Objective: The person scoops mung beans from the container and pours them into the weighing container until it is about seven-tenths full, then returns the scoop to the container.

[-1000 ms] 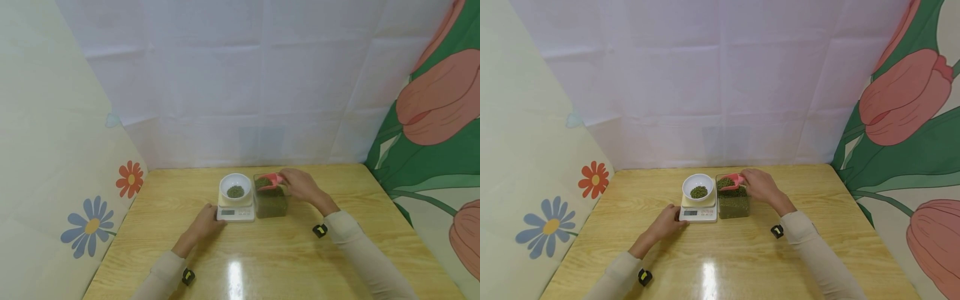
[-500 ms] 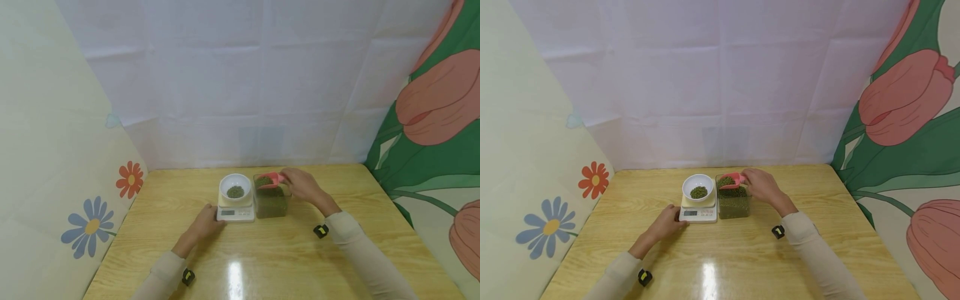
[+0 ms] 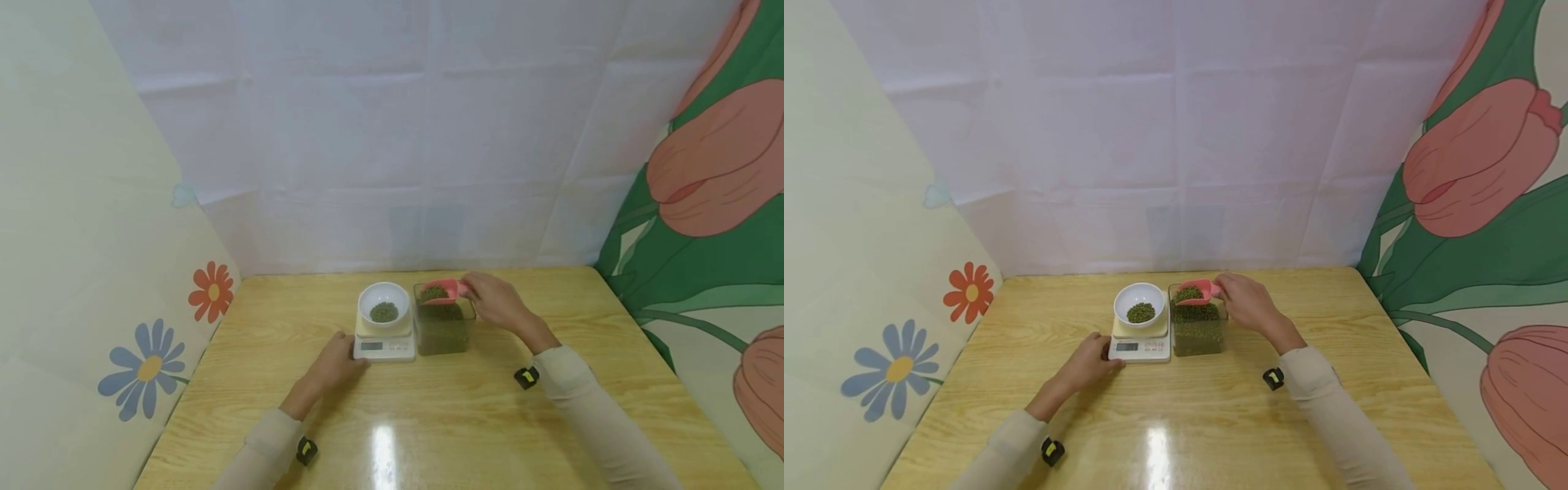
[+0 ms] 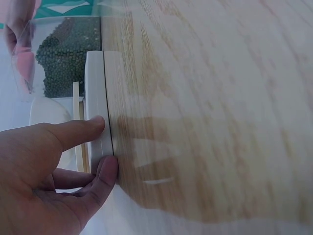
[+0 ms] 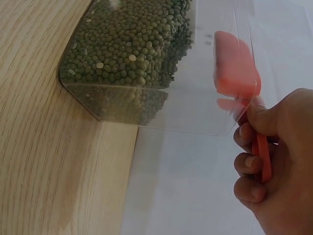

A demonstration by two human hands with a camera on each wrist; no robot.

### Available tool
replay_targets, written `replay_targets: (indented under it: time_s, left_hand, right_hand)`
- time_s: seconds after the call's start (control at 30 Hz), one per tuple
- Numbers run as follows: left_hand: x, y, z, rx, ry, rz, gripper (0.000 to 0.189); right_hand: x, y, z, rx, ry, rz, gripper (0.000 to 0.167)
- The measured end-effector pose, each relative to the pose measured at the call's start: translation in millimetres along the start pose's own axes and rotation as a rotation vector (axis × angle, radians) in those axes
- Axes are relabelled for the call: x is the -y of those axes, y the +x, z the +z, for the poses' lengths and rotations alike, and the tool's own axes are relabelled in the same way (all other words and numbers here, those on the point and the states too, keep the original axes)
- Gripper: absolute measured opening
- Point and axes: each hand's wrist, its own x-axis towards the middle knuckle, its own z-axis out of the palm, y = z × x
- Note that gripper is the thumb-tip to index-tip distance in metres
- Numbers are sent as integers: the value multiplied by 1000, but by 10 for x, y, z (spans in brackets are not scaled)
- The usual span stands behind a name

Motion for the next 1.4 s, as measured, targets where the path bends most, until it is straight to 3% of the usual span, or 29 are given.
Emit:
replay_targets:
  time_s: [1.4]
  left_hand:
    - [2,-13,-1,-5,-15,5,38]
  right_hand:
    - [10,1,-95,-11,-9,-2,23]
